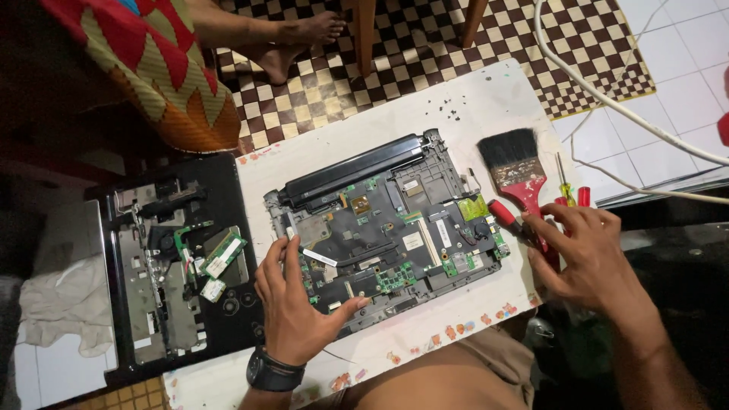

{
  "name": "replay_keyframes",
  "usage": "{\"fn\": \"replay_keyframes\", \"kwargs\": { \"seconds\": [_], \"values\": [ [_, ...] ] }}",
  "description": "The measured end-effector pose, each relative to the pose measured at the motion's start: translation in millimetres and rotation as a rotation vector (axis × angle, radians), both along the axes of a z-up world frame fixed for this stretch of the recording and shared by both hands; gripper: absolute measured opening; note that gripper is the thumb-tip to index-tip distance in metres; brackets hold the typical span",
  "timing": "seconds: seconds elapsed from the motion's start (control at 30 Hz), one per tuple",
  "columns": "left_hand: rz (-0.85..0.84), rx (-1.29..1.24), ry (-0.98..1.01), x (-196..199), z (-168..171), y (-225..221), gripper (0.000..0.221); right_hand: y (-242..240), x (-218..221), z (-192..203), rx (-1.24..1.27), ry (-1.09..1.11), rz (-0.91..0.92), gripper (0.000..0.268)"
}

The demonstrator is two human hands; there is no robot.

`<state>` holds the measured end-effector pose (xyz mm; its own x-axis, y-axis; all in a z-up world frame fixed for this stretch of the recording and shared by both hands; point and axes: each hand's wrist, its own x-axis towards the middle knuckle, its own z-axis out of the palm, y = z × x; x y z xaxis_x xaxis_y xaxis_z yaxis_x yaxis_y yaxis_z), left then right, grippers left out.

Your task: Cleaning a RAM module with a brush and using a screwdriver to work on the internal components of a disassembled laptop.

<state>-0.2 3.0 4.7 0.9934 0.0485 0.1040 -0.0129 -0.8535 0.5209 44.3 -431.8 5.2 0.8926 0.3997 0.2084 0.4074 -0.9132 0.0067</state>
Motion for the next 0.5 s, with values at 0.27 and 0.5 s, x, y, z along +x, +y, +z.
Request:
{"fn": "replay_keyframes", "kwargs": {
  "seconds": [0.27, 0.5],
  "values": [
    [-0.008, -0.008, -0.010, -0.6, 1.0, 0.2, 0.123, 21.7, 15.0, 3.0, 0.032, -0.188, 0.005, 0.044],
    [-0.011, -0.020, -0.029, -0.2, -1.1, 1.7, 0.124, 30.9, 27.6, -8.9, 0.028, -0.180, 0.019, 0.025]
  ]
}}
